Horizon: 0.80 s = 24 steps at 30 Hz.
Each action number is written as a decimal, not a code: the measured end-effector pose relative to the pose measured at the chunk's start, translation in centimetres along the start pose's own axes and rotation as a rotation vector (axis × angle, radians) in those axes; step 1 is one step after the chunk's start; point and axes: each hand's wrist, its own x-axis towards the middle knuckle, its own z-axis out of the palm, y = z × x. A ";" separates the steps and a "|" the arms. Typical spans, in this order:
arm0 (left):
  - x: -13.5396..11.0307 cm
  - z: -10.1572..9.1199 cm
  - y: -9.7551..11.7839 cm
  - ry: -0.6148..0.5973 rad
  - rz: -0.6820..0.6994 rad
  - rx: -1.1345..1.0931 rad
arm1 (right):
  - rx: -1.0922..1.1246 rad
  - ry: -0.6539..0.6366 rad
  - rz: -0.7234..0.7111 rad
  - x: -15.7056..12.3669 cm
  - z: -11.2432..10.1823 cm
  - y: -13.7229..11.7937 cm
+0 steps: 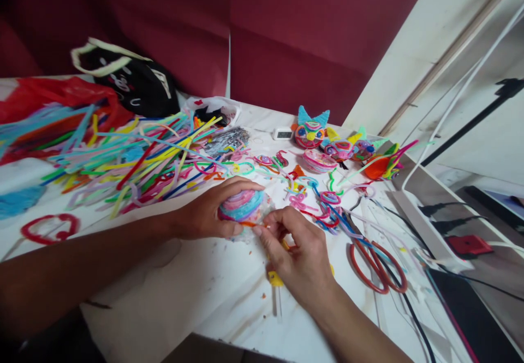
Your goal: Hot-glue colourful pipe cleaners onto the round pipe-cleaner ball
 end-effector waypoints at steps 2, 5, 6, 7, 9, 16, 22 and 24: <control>0.1 -0.2 -0.2 0.012 -0.009 0.008 | -0.017 -0.015 0.008 0.3 -0.5 -0.2; 0.2 -0.5 -0.7 0.043 -0.014 0.012 | -0.182 -0.049 -0.010 0.7 -2.1 -0.6; 0.2 -0.6 -0.9 0.059 -0.012 0.013 | -0.278 -0.083 -0.022 0.7 -2.7 -0.7; 0.2 -0.7 -1.1 0.077 -0.009 0.015 | -0.388 -0.135 -0.035 0.6 -3.4 -0.8; 0.3 -0.9 -1.5 0.112 -0.009 0.023 | -0.578 -0.248 -0.067 0.1 -4.7 -0.6; 0.3 -0.8 -2.3 0.177 0.026 0.031 | -0.837 -0.482 -0.160 -3.3 -5.1 1.8; 0.3 -0.5 -2.3 0.214 0.046 -0.037 | -0.862 -0.469 -0.143 -2.9 -2.9 2.3; 0.3 -0.6 -2.3 0.226 0.050 -0.047 | -0.852 -0.431 -0.149 -2.7 -2.9 2.4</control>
